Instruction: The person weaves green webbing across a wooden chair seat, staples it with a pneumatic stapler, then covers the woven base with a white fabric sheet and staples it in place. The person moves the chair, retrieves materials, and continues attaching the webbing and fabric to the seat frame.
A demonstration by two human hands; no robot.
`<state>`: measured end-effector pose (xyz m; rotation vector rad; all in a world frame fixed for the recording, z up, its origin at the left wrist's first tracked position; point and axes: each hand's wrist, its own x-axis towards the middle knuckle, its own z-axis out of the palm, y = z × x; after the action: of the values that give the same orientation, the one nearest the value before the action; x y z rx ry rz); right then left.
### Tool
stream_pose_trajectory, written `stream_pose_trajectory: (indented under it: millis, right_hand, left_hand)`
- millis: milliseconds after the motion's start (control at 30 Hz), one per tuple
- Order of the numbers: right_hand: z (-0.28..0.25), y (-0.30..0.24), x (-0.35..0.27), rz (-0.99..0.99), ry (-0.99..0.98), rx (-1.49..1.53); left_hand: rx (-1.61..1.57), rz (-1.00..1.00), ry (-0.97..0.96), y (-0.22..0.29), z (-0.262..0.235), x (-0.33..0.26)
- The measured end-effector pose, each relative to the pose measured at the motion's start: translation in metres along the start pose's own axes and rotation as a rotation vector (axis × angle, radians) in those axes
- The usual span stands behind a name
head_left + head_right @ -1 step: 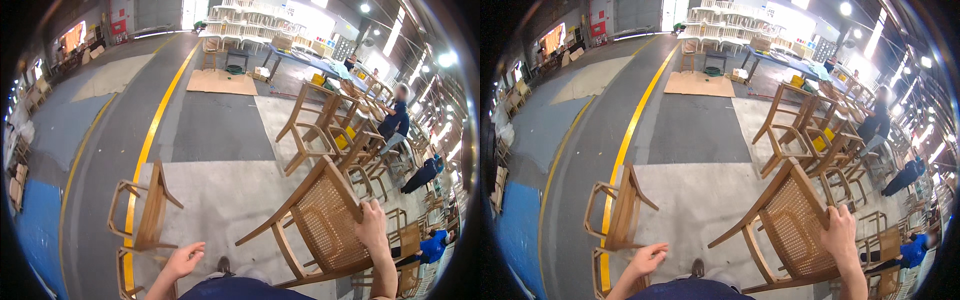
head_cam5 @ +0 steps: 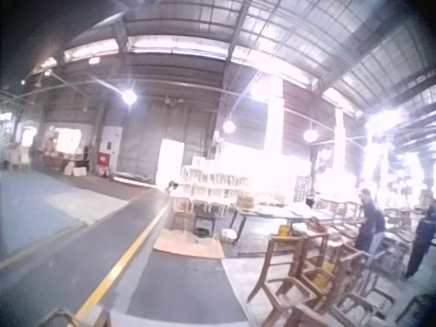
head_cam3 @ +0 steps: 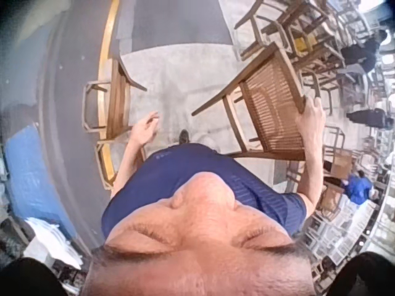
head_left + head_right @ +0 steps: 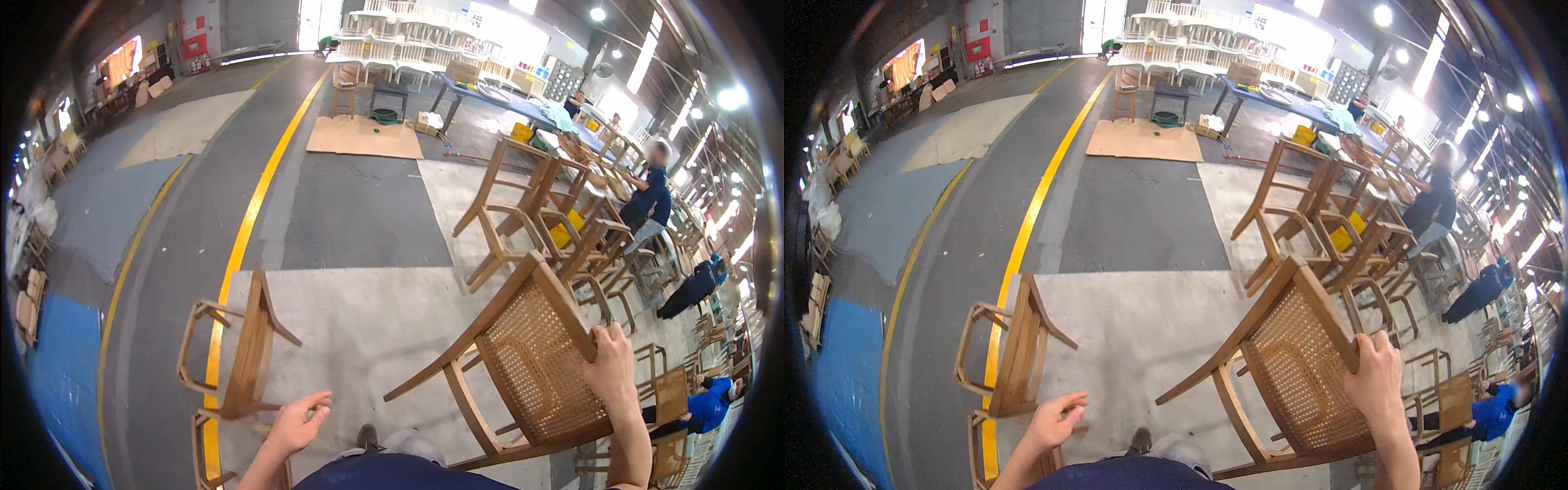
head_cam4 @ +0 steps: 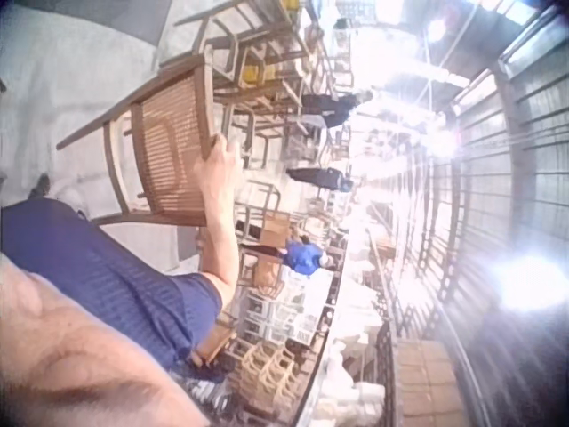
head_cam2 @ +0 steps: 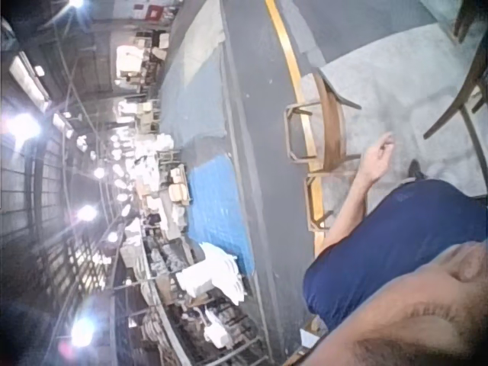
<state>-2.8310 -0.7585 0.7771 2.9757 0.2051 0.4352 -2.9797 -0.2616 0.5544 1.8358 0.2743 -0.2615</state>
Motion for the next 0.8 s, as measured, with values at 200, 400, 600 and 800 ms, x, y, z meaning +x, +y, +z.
stream_pose_trajectory:
  millis: [200, 400, 600, 800]
  right_hand:
    - [0.055, -0.026, 0.175, -0.04, 0.057, -0.017]
    - [0.138, -0.067, 0.368, -0.165, 0.112, 0.122]
    - [0.177, -0.118, 0.57, -0.242, 0.074, 0.251]
    - [0.211, -0.194, 0.766, -0.322, 0.049, 0.337]
  left_hand:
    - [-0.048, 0.139, 0.169, 0.046, -0.04, 0.183]
    - [0.238, -0.158, 0.265, -0.021, -0.073, 0.364]
    - [0.166, -0.734, 0.249, -0.059, -0.107, 0.45]
    - [-0.161, -1.097, 0.247, -0.069, -0.199, 0.568]
